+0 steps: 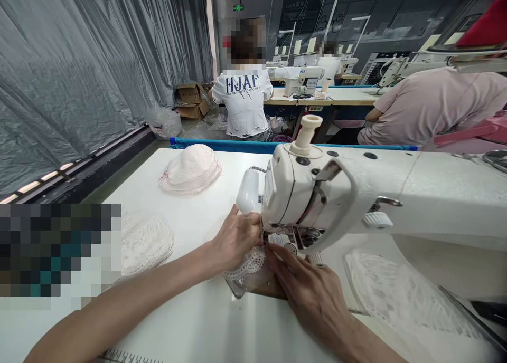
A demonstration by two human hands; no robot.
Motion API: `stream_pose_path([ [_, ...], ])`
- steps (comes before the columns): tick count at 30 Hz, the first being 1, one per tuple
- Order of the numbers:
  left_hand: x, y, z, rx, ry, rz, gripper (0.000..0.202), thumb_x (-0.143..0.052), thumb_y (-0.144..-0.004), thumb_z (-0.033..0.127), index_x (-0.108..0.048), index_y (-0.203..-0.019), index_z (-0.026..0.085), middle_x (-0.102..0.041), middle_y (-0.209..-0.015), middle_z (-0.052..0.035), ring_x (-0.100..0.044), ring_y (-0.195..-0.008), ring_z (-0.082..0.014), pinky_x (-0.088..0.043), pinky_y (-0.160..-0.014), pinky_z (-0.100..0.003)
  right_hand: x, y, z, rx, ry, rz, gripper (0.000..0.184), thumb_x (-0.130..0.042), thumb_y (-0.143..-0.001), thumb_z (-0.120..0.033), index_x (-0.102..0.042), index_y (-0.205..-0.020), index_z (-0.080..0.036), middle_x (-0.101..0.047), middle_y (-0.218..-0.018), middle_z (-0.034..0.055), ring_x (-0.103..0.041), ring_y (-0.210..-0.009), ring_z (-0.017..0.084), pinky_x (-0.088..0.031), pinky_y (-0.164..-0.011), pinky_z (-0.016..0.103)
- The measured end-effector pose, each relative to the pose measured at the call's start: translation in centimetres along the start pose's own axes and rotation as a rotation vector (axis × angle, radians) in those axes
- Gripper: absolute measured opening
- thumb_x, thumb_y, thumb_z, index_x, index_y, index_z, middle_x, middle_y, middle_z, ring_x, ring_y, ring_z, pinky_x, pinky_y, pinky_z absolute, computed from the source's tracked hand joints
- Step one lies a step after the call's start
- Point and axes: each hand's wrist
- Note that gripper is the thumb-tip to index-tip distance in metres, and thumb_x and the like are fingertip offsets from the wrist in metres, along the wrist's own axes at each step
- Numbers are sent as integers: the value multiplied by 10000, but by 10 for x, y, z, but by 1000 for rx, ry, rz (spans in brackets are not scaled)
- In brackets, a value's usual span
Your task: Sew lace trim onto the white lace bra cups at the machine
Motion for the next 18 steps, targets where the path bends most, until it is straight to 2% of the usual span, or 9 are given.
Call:
stream_pose_path([
  [3, 1, -2, -4, -30, -121, 14, 337, -470, -781, 183, -364, -461, 192, -435, -477, 18, -454, -613, -155, -267, -953, -434, 2, 0, -1, 24, -10, 21, 351, -369, -809, 16, -640, -986, -118, -688, -993, 87, -535, -479, 94, -298, -501, 273],
  [6, -2, 5, -6, -117, -274, 31, 257, -451, -785, 113, -467, -538, 183, -531, -565, 10, -450, -588, -135, -246, -965, -461, 4, -1, -3, 44, -32, 53, 343, -355, -825, 3, -655, -937, -120, -688, -1004, 94, -545, -523, 103, -314, -516, 274],
  [9, -12, 24, 2, -209, -493, 97, 227, -397, -805, 36, -560, -728, 174, -611, -776, -25, -518, -729, -158, -268, -953, -438, 7, -2, -5, 55, -62, 73, 333, -353, -843, -9, -660, -897, -125, -697, -963, 87, -541, -547, 105, -304, -516, 272],
  [11, -21, 41, 11, -268, -594, 130, 244, -381, -824, 6, -568, -834, 163, -611, -885, -39, -528, -863, -171, -298, -929, -402, 8, -1, -6, 62, -100, 77, 330, -347, -860, -19, -657, -877, -131, -701, -917, 73, -532, -544, 105, -292, -512, 272],
  [14, -33, 58, 23, -316, -686, 170, 218, -403, -837, 1, -543, -767, 152, -589, -810, -12, -519, -816, -147, -329, -892, -363, 9, 1, -6, 50, -160, 64, 335, -326, -895, -51, -647, -870, -142, -699, -885, 57, -522, -533, 108, -282, -516, 276],
  [18, -37, 62, 31, -336, -745, 210, 226, -421, -844, 2, -526, -706, 147, -580, -759, 5, -503, -729, -125, -355, -843, -336, 10, 2, -6, 34, -200, 48, 327, -325, -928, -86, -642, -872, -147, -699, -893, 56, -545, -555, 108, -271, -518, 282],
])
Point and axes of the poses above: each hand's wrist, its own y-axis away from the middle knuckle, its own x-axis out of the back of the hand, z = x × y
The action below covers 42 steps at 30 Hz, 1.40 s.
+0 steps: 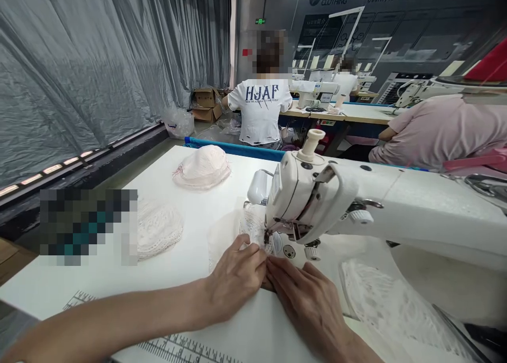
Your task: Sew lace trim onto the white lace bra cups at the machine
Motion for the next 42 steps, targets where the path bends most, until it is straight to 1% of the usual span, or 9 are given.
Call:
stream_pose_path([
  [8, -2, -3, -6, 14, -21, 14, 233, -425, -869, 20, -545, -708, 137, -584, -736, 14, -519, -736, -113, -354, -850, -325, -2, 0, 1, -20, -9, -11, 299, -359, -966, -210, -641, -879, -156, -694, -917, 52, -567, -578, 105, -291, -538, 275],
  [21, -13, -10, -24, 67, 19, 10, 149, -416, -919, 104, -564, -924, 119, -626, -903, -36, -569, -925, -152, -356, -868, -362, -3, -3, 6, -49, 46, 12, 322, -314, -965, -200, -631, -918, -167, -690, -982, 63, -572, -545, 116, -323, -527, 276],
  [27, 6, 23, 25, 137, -30, -14, 144, -545, -866, 192, -571, -966, 91, -631, -913, -64, -566, -891, -200, -416, -711, -330, 2, 2, 2, -282, -71, -145, 282, -349, -950, -379, -563, -988, -200, -653, -940, 65, -609, -608, 150, -404, -511, 254],
  [30, 26, 49, 56, 45, 64, 64, 239, -500, -886, 316, -581, -885, 91, -631, -817, -64, -544, -694, -178, -386, -578, -310, 3, 6, -8, -333, -86, -215, 371, -479, -861, -489, -476, -1081, -191, -602, -1035, 102, -615, -648, 199, -440, -511, 301],
  [33, 38, 56, 57, 24, 232, 85, 168, -450, -904, 214, -563, -803, 141, -595, -701, -3, -507, -618, -134, -355, -548, -270, 3, 8, -18, -302, -143, -244, 405, -603, -782, -406, -438, -1091, -203, -563, -1090, 106, -620, -744, 234, -476, -637, 380],
  [35, 38, 48, 39, 178, 278, 53, 129, -447, -891, 111, -559, -848, 159, -606, -793, 0, -533, -722, -127, -377, -613, -249, 4, 8, -20, -318, -229, -275, 369, -622, -770, -326, -432, -1065, -213, -560, -1061, 87, -614, -773, 229, -473, -666, 384],
  [37, 34, 35, 17, 355, 307, -92, 126, -564, -850, 225, -556, -963, 171, -587, -975, -44, -530, -855, -173, -403, -671, -273, 6, 5, -20, -347, -305, -311, 315, -609, -777, -272, -436, -1035, -220, -557, -1038, 72, -604, -789, 219, -466, -658, 364],
  [39, 31, 23, 0, 476, 400, -272, 259, -656, -775, 318, -551, -960, 170, -565, -943, -46, -515, -857, -197, -411, -669, -285, 10, 2, -18, -359, -356, -334, 262, -581, -792, -247, -447, -1015, -222, -556, -1020, 66, -592, -782, 209, -456, -659, 356],
  [42, 34, 12, -7, 553, 554, -390, 163, -632, -777, 294, -537, -791, 163, -538, -820, -13, -507, -826, -187, -402, -691, -281, 17, -1, -21, -358, -431, -353, 219, -530, -825, -273, -459, -1027, -225, -557, -1009, 69, -577, -773, 201, -451, -679, 362],
])
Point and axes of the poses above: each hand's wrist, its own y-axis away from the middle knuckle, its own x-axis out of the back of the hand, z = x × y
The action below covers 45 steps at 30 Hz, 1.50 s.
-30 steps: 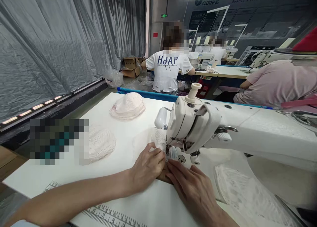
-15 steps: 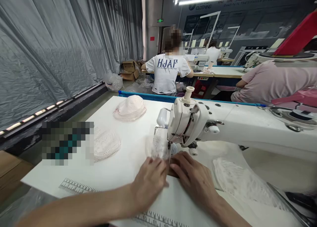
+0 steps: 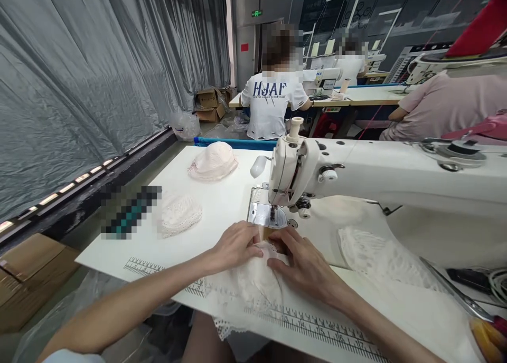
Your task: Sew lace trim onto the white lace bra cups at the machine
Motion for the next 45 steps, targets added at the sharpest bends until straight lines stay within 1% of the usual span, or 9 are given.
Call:
stream_pose_path([
  [4, 9, 16, 10, 52, 156, -20, 160, -582, -783, 304, -522, -744, 161, -535, -854, -16, -500, -831, -180, -382, -669, -259, -1, 8, -17, -2, -80, 11, 356, -598, -765, -355, -475, -1066, -210, -562, -1030, 84, -554, -870, 241, -439, -757, 405],
  [7, 18, 36, 13, 66, 374, -95, 164, -597, -767, 321, -547, -768, 165, -542, -758, 15, -498, -721, -138, -363, -615, -229, -1, 15, -29, -45, -182, 27, 204, -526, -808, -330, -529, -955, -189, -577, -844, 50, -536, -772, 209, -424, -718, 366],
  [10, 23, 59, 16, 121, 561, -161, 237, -676, -706, 321, -606, -865, 160, -564, -759, 15, -501, -698, -125, -365, -607, -218, 6, 25, -40, -63, -439, -139, 252, -443, -883, -374, -562, -774, -181, -542, -693, 9, -495, -665, 153, -396, -634, 275],
  [13, 21, 80, 21, 168, 740, -240, 314, -735, -647, 284, -636, -906, 136, -597, -767, -4, -519, -704, -126, -388, -638, -224, 12, 37, -50, -73, -672, -306, 317, -493, -869, -443, -593, -762, -162, -544, -694, 4, -478, -664, 134, -376, -605, 236],
  [17, 13, 100, 27, 184, 918, -325, 320, -756, -613, 231, -652, -894, 117, -625, -783, -22, -542, -703, -127, -410, -663, -232, 11, 53, -62, -132, -773, -370, 346, -531, -845, -474, -605, -765, -146, -535, -684, 3, -469, -660, 130, -374, -605, 230],
  [24, 1, 115, 22, 162, 949, -312, 337, -765, -624, 332, -666, -859, 113, -610, -740, -18, -520, -691, -128, -405, -657, -239, 7, 67, -80, -169, -655, -304, 383, -497, -847, -502, -541, -673, -164, -476, -627, -13, -421, -620, 122, -356, -562, 223],
  [32, -10, 119, 19, 192, 979, -227, 203, -713, -672, 284, -673, -749, 100, -573, -651, -3, -487, -628, -103, -364, -596, -213, 2, 64, -86, -242, -716, -382, 374, -573, -781, -516, -529, -663, -163, -399, -601, -34, -364, -581, 104, -295, -515, 217],
  [41, -14, 122, 15, 201, 991, -228, 290, -745, -628, 348, -664, -756, 101, -533, -620, 22, -450, -602, -96, -330, -569, -208, -6, 60, -87, -275, -673, -380, 351, -585, -766, -486, -498, -640, -170, -355, -564, -47, -325, -546, 91, -264, -480, 209],
  [45, -16, 122, 20, 211, 894, -146, 255, -688, -679, 348, -634, -671, 99, -463, -555, 42, -390, -561, -79, -279, -522, -198, -12, 64, -82, -203, -565, -265, 260, -562, -817, -418, -503, -725, -183, -395, -596, -45, -359, -562, 98, -290, -485, 208],
])
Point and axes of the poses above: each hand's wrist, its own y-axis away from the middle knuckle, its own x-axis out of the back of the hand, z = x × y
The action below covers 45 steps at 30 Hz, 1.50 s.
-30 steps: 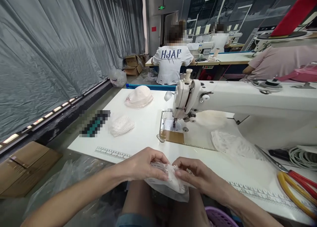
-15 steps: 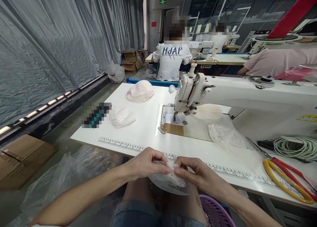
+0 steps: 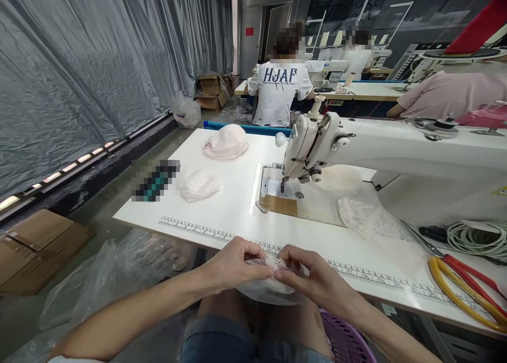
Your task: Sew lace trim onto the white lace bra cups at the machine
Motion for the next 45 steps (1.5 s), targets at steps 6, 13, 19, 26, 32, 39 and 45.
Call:
stream_pose_path([
  [6, -2, -2, -1, 17, 14, 27, 241, -687, -666, 336, -625, -657, 103, -452, -544, 49, -372, -544, -71, -273, -513, -191, -3, 7, 14, 177, 169, 130, 137, -502, -889, -353, -532, -914, -221, -537, -749, 0, -475, -664, 133, -394, -596, 240],
  [13, -4, -4, -1, 19, -5, 38, 227, -705, -648, 317, -633, -663, 102, -478, -558, 41, -391, -558, -75, -279, -517, -189, -5, 7, 14, 130, 189, 160, 132, -521, -872, -352, -524, -883, -221, -531, -699, -9, -486, -638, 141, -393, -558, 235],
  [19, -4, -2, 4, 55, 21, 29, 212, -702, -639, 304, -649, -662, 100, -505, -570, 23, -435, -575, -98, -319, -542, -208, -6, 6, 14, 230, 167, 193, 187, -468, -904, -305, -528, -758, -205, -543, -704, 5, -485, -613, 133, -374, -554, 240],
  [26, -4, -2, 5, 62, 37, 51, 196, -716, -625, 274, -664, -681, 93, -504, -570, 23, -429, -578, -94, -305, -535, -205, -7, 6, 15, 350, 240, 176, 222, -396, -929, -216, -521, -746, -208, -554, -750, 15, -518, -700, 146, -378, -618, 255],
  [32, -4, -1, 3, 71, 23, 47, 197, -706, -638, 280, -661, -686, 94, -520, -582, 20, -439, -585, -93, -310, -535, -200, -7, 7, 10, 160, 147, 166, 175, -470, -900, -310, -533, -778, -202, -539, -679, -1, -470, -602, 131, -358, -539, 233],
  [39, -4, -2, 4, 55, 24, 33, 194, -698, -646, 273, -676, -710, 91, -547, -604, 11, -467, -606, -103, -336, -557, -201, -6, 4, 8, 87, 50, 117, 209, -468, -892, -337, -523, -753, -193, -505, -623, -18, -443, -571, 119, -338, -508, 217],
  [45, -4, -1, 3, 9, -31, 35, 199, -646, -717, 300, -673, -718, 103, -544, -601, 15, -453, -598, -92, -338, -559, -194, -3, 3, 8, 79, 34, 115, 159, -480, -884, -345, -539, -878, -198, -509, -645, -23, -452, -588, 121, -349, -520, 213],
])
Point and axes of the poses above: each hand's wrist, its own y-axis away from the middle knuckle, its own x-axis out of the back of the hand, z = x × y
